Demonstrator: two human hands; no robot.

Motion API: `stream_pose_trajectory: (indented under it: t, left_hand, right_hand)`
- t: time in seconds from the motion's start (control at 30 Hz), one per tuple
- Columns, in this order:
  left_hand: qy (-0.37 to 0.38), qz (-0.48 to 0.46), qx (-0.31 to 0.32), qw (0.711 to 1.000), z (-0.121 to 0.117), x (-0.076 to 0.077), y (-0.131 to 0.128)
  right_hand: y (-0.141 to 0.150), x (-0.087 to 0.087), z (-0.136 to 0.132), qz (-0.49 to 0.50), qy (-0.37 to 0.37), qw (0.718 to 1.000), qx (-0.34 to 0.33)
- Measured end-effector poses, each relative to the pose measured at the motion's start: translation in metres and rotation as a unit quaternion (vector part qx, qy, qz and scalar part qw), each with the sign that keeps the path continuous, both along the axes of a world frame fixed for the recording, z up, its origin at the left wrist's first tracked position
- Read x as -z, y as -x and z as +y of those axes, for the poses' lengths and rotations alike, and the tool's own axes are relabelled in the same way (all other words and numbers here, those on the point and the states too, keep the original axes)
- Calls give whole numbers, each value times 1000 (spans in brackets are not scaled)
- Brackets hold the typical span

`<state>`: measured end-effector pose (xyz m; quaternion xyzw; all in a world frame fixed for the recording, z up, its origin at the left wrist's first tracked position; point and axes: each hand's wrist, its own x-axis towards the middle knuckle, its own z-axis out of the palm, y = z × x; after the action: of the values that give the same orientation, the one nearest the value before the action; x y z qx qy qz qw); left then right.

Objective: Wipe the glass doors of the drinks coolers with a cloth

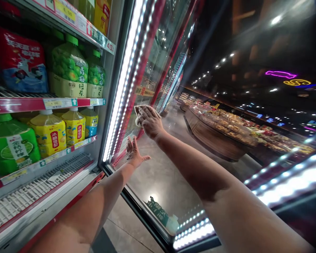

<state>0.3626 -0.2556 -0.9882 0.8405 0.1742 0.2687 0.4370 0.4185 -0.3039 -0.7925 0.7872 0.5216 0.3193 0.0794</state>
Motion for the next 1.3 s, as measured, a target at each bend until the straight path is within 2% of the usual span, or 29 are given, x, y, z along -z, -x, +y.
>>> stream_pose_trajectory:
  t: [0.1, 0.27, 0.43, 0.53, 0.6, 0.77, 0.93, 1.1, 1.3]
  left_hand:
    - [-13, -3, 2, 1000, -1, -6, 3]
    - [-71, -14, -3, 997, -3, -14, 9]
    - [-108, -25, -4, 994, -7, -20, 13]
    - [-127, -24, -8, 992, -10, -26, 16]
    - [-141, -12, -6, 990, -13, -31, 19]
    - [-181, 10, 9, 983, -19, -43, 28]
    - [-202, -2, 3, 979, -23, -44, 32]
    - [-207, -22, 10, 978, -28, -44, 35]
    - [-251, -27, 24, 967, -35, -45, 40]
  right_hand:
    - [5, 0, -14, 2, 33, 999, -13]
    - [10, -9, -33, -24, -31, 999, -13]
    - [15, -15, -50, -14, 20, 999, -39]
    - [19, -19, -60, -30, -6, 999, -33]
    - [23, -18, -67, -39, -20, 999, -17]
    - [34, -12, -87, -36, 29, 998, -30]
    - [41, -11, -109, -57, -22, 998, -10]
    - [47, -6, -127, -64, 5, 998, -29]
    - [50, -3, -144, -101, -36, 994, -23]
